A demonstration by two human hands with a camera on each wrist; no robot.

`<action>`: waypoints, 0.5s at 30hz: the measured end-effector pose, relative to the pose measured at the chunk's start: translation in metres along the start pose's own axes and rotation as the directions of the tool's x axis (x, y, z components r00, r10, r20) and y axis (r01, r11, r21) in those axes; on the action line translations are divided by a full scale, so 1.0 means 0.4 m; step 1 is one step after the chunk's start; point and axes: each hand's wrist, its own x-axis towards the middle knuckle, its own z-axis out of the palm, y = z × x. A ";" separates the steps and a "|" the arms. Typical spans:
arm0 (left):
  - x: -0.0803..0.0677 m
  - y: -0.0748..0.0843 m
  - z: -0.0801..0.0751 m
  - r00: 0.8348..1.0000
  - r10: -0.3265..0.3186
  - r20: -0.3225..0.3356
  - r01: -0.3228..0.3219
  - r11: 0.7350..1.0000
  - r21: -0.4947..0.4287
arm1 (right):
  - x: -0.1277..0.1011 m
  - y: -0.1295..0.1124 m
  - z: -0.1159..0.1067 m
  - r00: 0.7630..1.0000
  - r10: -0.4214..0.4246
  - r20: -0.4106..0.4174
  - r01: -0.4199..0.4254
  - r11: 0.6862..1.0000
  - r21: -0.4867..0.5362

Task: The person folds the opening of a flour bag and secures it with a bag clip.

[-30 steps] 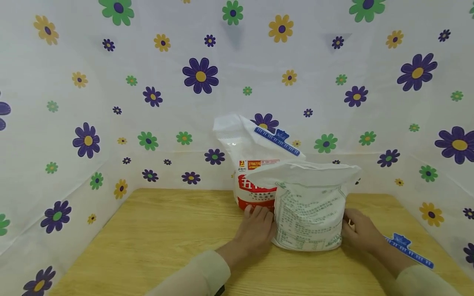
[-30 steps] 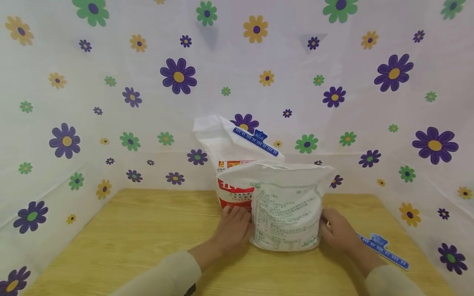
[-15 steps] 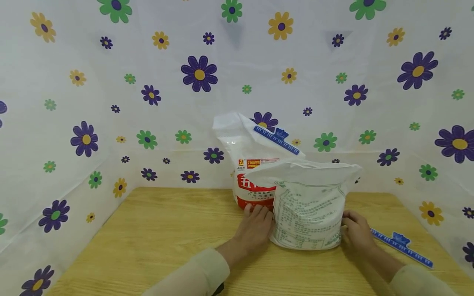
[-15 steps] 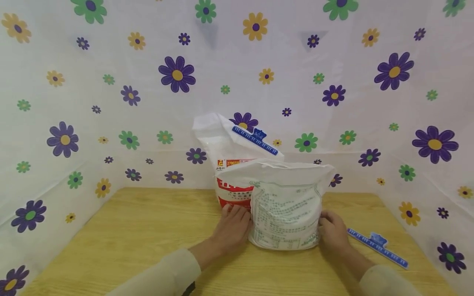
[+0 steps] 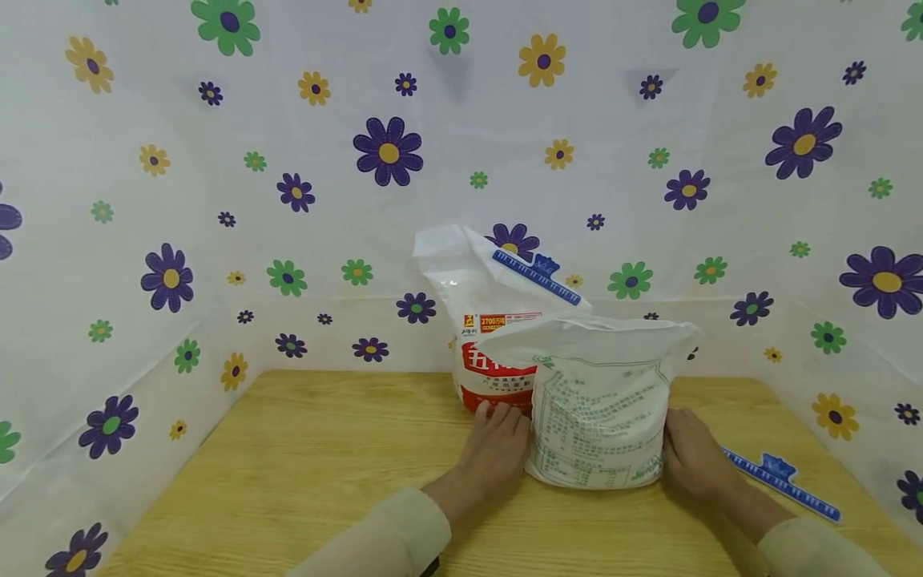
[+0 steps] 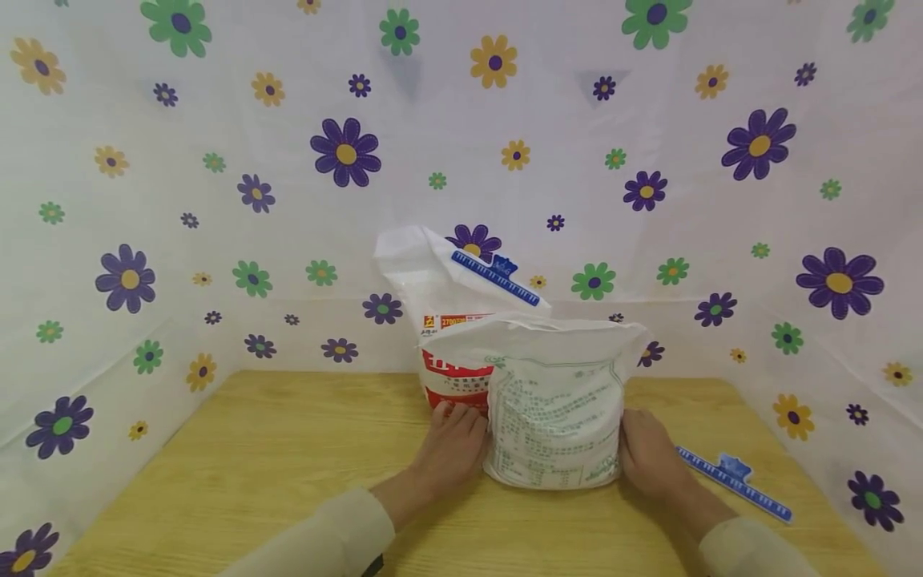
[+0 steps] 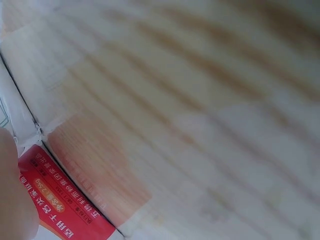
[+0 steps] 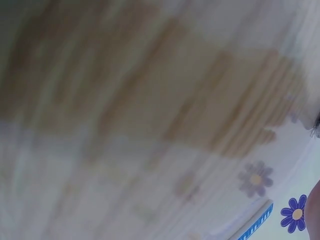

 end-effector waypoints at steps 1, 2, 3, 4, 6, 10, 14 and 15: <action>0.000 0.000 0.000 1.000 0.001 -0.009 -0.001 1.000 0.006 | 0.000 0.000 0.000 1.000 0.000 0.010 0.000 1.000 -0.019; -0.001 0.001 0.001 1.000 -0.001 -0.012 0.001 1.000 0.008 | 0.000 -0.001 0.000 1.000 0.000 0.016 0.000 1.000 -0.028; -0.001 0.001 0.002 1.000 -0.003 -0.015 0.003 1.000 0.007 | 0.000 0.000 0.000 1.000 -0.002 0.018 0.003 0.999 -0.039; -0.001 0.001 0.003 1.000 -0.006 -0.014 0.006 1.000 0.007 | -0.001 0.000 0.001 1.000 -0.007 0.019 0.008 0.999 -0.046; -0.001 0.000 0.003 1.000 -0.010 0.001 0.010 1.000 0.004 | -0.001 0.000 0.001 1.000 -0.019 0.012 0.020 0.998 -0.061; 0.000 -0.001 0.003 1.000 -0.009 0.027 0.009 1.000 0.012 | 0.000 -0.002 0.001 0.999 -0.045 -0.003 0.044 0.996 -0.079; 0.001 0.000 0.004 1.000 -0.003 0.011 0.002 1.000 0.026 | 0.000 -0.007 -0.001 0.999 -0.048 0.002 0.048 0.996 -0.073; 0.001 0.000 0.005 1.000 -0.002 0.007 0.002 1.000 0.028 | -0.001 -0.008 0.000 0.999 -0.044 0.006 0.044 0.997 -0.070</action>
